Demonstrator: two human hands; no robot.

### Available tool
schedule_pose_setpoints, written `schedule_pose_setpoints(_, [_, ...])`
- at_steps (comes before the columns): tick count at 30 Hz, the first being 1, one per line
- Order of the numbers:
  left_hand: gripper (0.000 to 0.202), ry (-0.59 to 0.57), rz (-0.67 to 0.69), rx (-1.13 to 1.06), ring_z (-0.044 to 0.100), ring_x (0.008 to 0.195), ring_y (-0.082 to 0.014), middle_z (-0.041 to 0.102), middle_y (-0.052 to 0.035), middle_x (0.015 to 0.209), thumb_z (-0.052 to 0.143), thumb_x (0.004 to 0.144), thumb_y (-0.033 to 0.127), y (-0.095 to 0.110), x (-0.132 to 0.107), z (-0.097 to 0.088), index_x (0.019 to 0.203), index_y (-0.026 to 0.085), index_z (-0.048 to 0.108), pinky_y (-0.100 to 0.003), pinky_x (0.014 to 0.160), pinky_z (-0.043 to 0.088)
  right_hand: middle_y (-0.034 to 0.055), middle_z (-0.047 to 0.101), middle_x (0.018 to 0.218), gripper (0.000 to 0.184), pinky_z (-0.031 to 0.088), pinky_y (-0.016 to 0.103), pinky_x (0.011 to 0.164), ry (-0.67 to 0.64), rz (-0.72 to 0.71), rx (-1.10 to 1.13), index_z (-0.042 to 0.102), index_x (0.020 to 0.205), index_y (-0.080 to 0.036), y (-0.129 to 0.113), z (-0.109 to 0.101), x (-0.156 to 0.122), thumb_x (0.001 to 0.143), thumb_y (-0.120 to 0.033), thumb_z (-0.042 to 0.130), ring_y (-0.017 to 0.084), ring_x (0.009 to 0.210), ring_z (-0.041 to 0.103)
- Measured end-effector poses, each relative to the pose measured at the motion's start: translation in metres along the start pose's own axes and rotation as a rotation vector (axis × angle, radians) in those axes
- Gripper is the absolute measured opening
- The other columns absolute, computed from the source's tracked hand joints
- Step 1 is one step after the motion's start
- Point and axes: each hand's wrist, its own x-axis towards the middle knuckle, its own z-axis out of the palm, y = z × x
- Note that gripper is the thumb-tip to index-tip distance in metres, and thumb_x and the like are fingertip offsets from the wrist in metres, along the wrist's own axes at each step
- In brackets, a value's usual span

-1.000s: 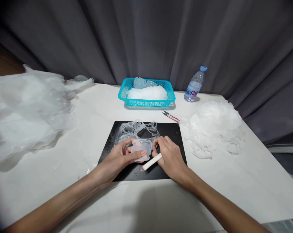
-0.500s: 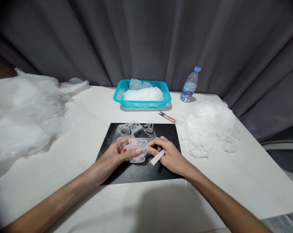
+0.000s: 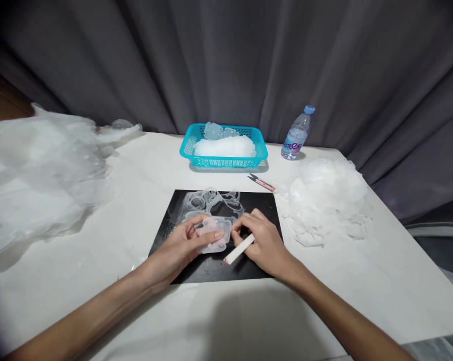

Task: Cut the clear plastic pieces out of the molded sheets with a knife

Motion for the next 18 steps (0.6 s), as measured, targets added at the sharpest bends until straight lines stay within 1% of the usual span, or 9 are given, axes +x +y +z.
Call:
schedule_pose_setpoints(3, [0.044, -0.044, -0.024, 0.016, 0.070, 0.077, -0.0147, 0.076, -0.0020, 0.089, 0.093, 0.074, 0.036, 0.000, -0.003, 0.005, 0.101, 0.016, 0.065, -0.026, 0.080, 0.054, 0.0015, 0.065, 0.081, 0.015, 0.039, 0.032, 0.072, 0.032, -0.063, -0.121, 0.061, 0.082, -0.021, 0.004, 0.007, 0.000, 0.090, -0.008, 0.063, 0.020, 0.082, 0.052])
schedule_pose_setpoints(5, [0.043, -0.047, 0.000, 0.080, 0.069, 0.079, -0.0146, 0.075, -0.0014, 0.090, 0.092, 0.075, 0.037, 0.001, -0.002, 0.003, 0.102, 0.016, 0.065, -0.025, 0.080, 0.053, 0.0017, 0.067, 0.083, 0.014, 0.040, 0.031, 0.073, 0.032, -0.049, -0.145, 0.063, 0.083, -0.021, 0.007, 0.000, 0.001, 0.091, -0.009, 0.064, 0.020, 0.083, 0.053])
schedule_pose_setpoints(8, [0.043, -0.049, 0.048, 0.208, 0.068, 0.081, -0.0159, 0.073, -0.0009, 0.092, 0.090, 0.076, 0.039, 0.004, 0.003, -0.007, 0.103, 0.017, 0.065, -0.026, 0.079, 0.052, 0.0019, 0.071, 0.090, 0.003, 0.042, 0.032, 0.075, -0.130, -0.042, -0.127, 0.069, 0.092, -0.022, 0.013, -0.029, 0.003, 0.095, -0.024, 0.069, 0.020, 0.084, 0.055])
schedule_pose_setpoints(9, [0.042, -0.061, 0.064, 0.271, 0.067, 0.080, -0.0164, 0.071, -0.0002, 0.090, 0.089, 0.077, 0.039, 0.005, 0.005, -0.011, 0.103, 0.018, 0.064, -0.026, 0.077, 0.051, 0.0019, 0.073, 0.096, 0.012, 0.044, 0.032, 0.076, -0.272, -0.056, -0.083, 0.072, 0.101, -0.024, 0.015, -0.041, 0.004, 0.093, -0.031, 0.075, 0.019, 0.084, 0.056])
schedule_pose_setpoints(10, [0.040, -0.073, 0.086, 0.352, 0.065, 0.078, -0.0166, 0.069, 0.0008, 0.086, 0.087, 0.078, 0.040, 0.006, 0.006, -0.014, 0.103, 0.018, 0.064, -0.026, 0.074, 0.050, 0.0023, 0.073, 0.100, 0.026, 0.045, 0.032, 0.077, -0.346, -0.042, -0.039, 0.072, 0.112, -0.025, 0.016, -0.051, 0.006, 0.090, -0.038, 0.079, 0.019, 0.084, 0.057])
schedule_pose_setpoints(12, [0.036, -0.081, 0.149, 0.542, 0.060, 0.072, -0.0162, 0.063, 0.0029, 0.079, 0.084, 0.080, 0.043, 0.006, 0.008, -0.019, 0.100, 0.019, 0.065, -0.025, 0.067, 0.045, 0.0043, 0.073, 0.109, 0.031, 0.047, 0.033, 0.080, -0.271, 0.030, 0.012, 0.071, 0.122, -0.025, 0.016, -0.063, 0.011, 0.096, -0.043, 0.071, 0.019, 0.086, 0.059])
schedule_pose_setpoints(14, [0.031, -0.075, 0.209, 0.705, 0.056, 0.068, -0.0159, 0.061, 0.0034, 0.075, 0.077, 0.087, 0.047, 0.006, 0.007, -0.021, 0.097, 0.020, 0.065, -0.026, 0.064, 0.041, 0.0061, 0.072, 0.113, 0.029, 0.048, 0.035, 0.087, -0.190, 0.051, 0.035, 0.072, 0.121, -0.024, 0.013, -0.060, 0.017, 0.103, -0.043, 0.061, 0.020, 0.093, 0.061])
schedule_pose_setpoints(16, [0.030, -0.078, 0.246, 0.793, 0.056, 0.067, -0.0165, 0.062, 0.0026, 0.074, 0.066, 0.096, 0.051, 0.005, 0.005, -0.020, 0.093, 0.021, 0.065, -0.026, 0.064, 0.040, 0.0066, 0.073, 0.111, 0.026, 0.046, 0.038, 0.094, -0.208, 0.012, 0.040, 0.075, 0.115, -0.024, 0.009, -0.045, 0.024, 0.103, -0.041, 0.060, 0.022, 0.103, 0.061])
schedule_pose_setpoints(18, [0.034, -0.096, 0.269, 0.853, 0.058, 0.068, -0.0176, 0.065, 0.0013, 0.075, 0.055, 0.102, 0.052, 0.004, 0.004, -0.018, 0.093, 0.021, 0.066, -0.027, 0.064, 0.039, 0.0055, 0.074, 0.104, 0.022, 0.045, 0.039, 0.094, -0.245, -0.001, 0.042, 0.078, 0.107, -0.023, 0.004, -0.027, 0.031, 0.102, -0.039, 0.063, 0.022, 0.103, 0.061])
